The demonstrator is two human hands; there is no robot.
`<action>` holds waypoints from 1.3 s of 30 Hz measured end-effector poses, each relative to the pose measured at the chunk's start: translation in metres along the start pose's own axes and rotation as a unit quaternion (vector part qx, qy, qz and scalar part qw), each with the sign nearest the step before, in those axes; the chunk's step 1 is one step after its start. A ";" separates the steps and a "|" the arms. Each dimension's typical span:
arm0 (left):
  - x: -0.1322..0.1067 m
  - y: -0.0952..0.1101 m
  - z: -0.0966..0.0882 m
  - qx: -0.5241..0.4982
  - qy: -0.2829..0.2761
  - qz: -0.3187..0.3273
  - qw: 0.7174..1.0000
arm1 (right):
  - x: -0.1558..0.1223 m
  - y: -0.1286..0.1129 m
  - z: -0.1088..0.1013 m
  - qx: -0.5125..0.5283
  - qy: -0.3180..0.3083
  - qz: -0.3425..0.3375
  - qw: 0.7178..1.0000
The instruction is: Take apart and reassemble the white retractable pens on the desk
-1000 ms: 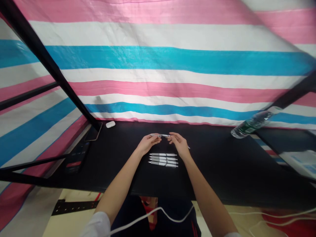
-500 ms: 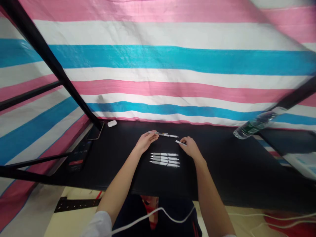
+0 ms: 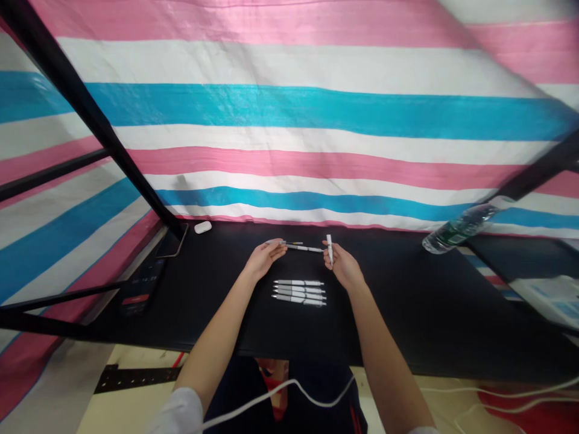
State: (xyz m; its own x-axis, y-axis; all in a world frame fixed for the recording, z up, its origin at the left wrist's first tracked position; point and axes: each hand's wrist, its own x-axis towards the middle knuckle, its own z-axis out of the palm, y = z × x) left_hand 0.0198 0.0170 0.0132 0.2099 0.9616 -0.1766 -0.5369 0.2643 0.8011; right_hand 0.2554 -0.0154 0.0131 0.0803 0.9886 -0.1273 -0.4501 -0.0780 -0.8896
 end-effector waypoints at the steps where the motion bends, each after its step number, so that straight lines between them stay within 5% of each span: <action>1: 0.000 0.000 0.000 0.001 0.000 0.000 1.000 | 0.001 0.001 0.000 0.008 0.001 0.006 1.000; 17: 0.001 -0.002 -0.001 0.005 -0.008 -0.003 1.000 | -0.002 0.006 0.001 -0.099 0.007 -0.086 0.991; 24: 0.000 -0.001 0.000 0.000 -0.004 0.000 1.000 | -0.001 0.008 0.002 -0.198 0.005 -0.182 0.963; 32: -0.001 0.000 0.000 0.001 -0.012 0.000 1.000 | -0.006 0.007 0.003 -0.357 0.021 -0.270 0.894; 39: -0.001 -0.003 0.003 0.019 -0.014 -0.006 1.000 | -0.015 0.003 0.013 -0.361 -0.009 -0.274 0.891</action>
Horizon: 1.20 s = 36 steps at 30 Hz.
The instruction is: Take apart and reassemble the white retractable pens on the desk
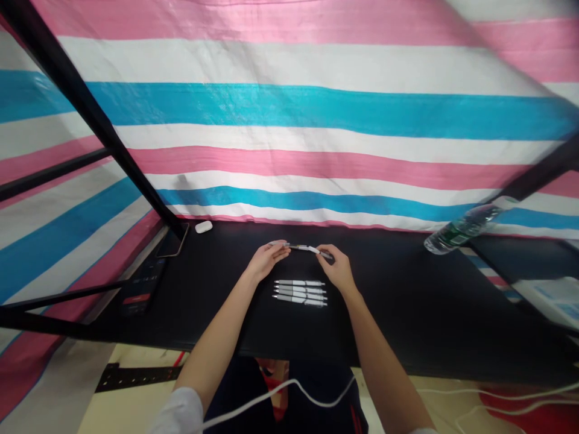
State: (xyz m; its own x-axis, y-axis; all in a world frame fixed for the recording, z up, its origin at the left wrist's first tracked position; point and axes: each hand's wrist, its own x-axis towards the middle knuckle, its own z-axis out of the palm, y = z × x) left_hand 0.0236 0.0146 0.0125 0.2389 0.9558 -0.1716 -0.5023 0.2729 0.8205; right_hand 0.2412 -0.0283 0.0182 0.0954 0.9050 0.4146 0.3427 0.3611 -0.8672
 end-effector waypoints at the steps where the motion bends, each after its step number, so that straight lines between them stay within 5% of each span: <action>1: 0.000 0.000 0.000 0.004 0.000 -0.002 1.000 | 0.000 0.000 0.000 -0.003 -0.001 0.001 1.000; 11: -0.001 -0.001 0.001 0.044 -0.005 -0.002 0.999 | -0.002 -0.003 0.000 -0.022 -0.049 -0.006 0.999; 17: -0.003 -0.003 0.001 0.083 -0.031 0.011 0.996 | 0.000 -0.002 0.001 0.085 -0.074 0.045 0.993; 22: -0.004 -0.005 0.004 0.086 -0.039 0.012 0.995 | 0.002 -0.001 0.004 0.190 -0.033 0.119 0.974; 36: -0.004 -0.005 0.005 0.097 -0.026 0.033 0.994 | 0.001 0.001 0.012 0.272 -0.011 0.171 0.947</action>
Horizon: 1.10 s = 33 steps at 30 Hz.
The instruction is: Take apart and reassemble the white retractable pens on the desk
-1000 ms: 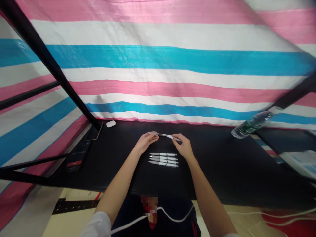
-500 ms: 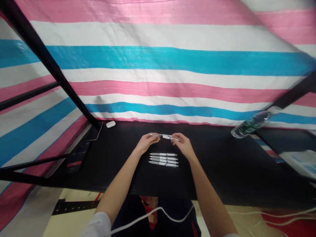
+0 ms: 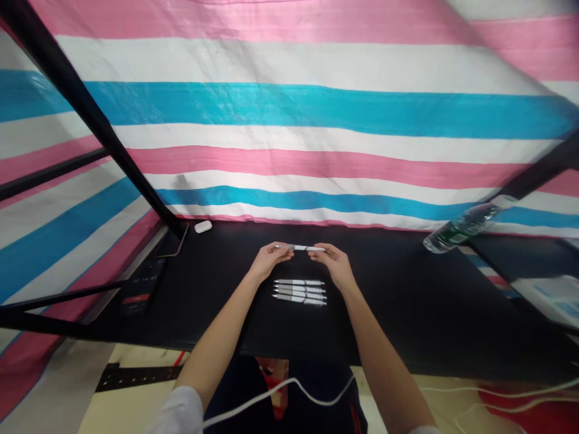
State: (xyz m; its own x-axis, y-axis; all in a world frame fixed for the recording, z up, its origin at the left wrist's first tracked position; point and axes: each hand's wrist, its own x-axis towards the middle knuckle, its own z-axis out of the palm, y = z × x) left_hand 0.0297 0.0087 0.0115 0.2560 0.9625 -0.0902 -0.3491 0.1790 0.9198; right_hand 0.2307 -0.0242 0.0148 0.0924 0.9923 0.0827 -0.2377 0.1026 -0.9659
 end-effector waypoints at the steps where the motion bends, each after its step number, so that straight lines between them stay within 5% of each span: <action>1: 0.000 0.000 0.000 -0.001 0.001 0.001 1.000 | 0.000 0.000 0.000 -0.006 -0.002 0.002 1.000; 13: 0.001 -0.002 -0.001 0.004 -0.048 0.007 0.999 | 0.002 0.007 -0.004 -0.027 0.024 0.047 0.998; 21: 0.001 0.004 -0.003 0.062 0.036 0.004 0.997 | 0.004 0.005 -0.005 0.006 0.042 0.048 0.998; 33: 0.003 0.003 -0.003 0.028 0.030 0.058 0.997 | 0.004 0.008 -0.008 0.032 0.022 0.040 0.998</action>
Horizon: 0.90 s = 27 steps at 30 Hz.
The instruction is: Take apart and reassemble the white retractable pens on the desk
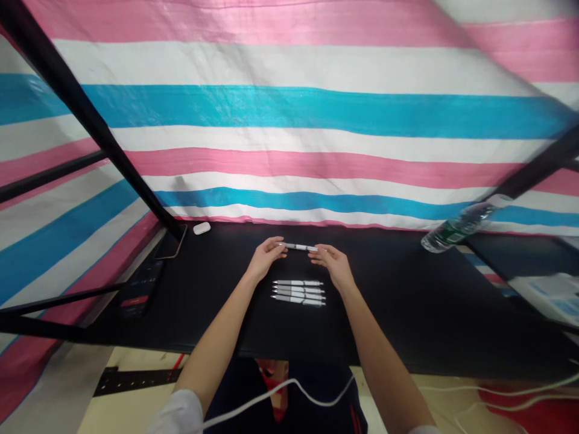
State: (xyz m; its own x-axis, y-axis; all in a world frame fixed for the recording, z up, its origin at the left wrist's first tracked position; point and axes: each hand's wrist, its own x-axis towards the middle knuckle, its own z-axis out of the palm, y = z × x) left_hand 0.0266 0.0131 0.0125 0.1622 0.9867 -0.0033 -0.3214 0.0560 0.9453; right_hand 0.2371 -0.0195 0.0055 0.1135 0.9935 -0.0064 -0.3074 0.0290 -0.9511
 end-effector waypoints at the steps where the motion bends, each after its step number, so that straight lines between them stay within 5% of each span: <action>1: 0.000 0.000 0.000 0.007 0.005 -0.005 1.000 | 0.000 0.000 0.000 0.001 -0.001 0.000 1.000; 27: 0.000 -0.001 -0.003 0.102 0.005 -0.005 0.995 | -0.001 -0.005 0.001 0.041 0.008 0.010 0.999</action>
State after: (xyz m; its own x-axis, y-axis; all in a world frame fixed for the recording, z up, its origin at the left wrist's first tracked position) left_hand 0.0242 0.0139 0.0103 0.1557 0.9877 -0.0146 -0.1233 0.0341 0.9918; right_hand 0.2373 -0.0207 0.0108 0.1213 0.9922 -0.0296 -0.3853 0.0196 -0.9226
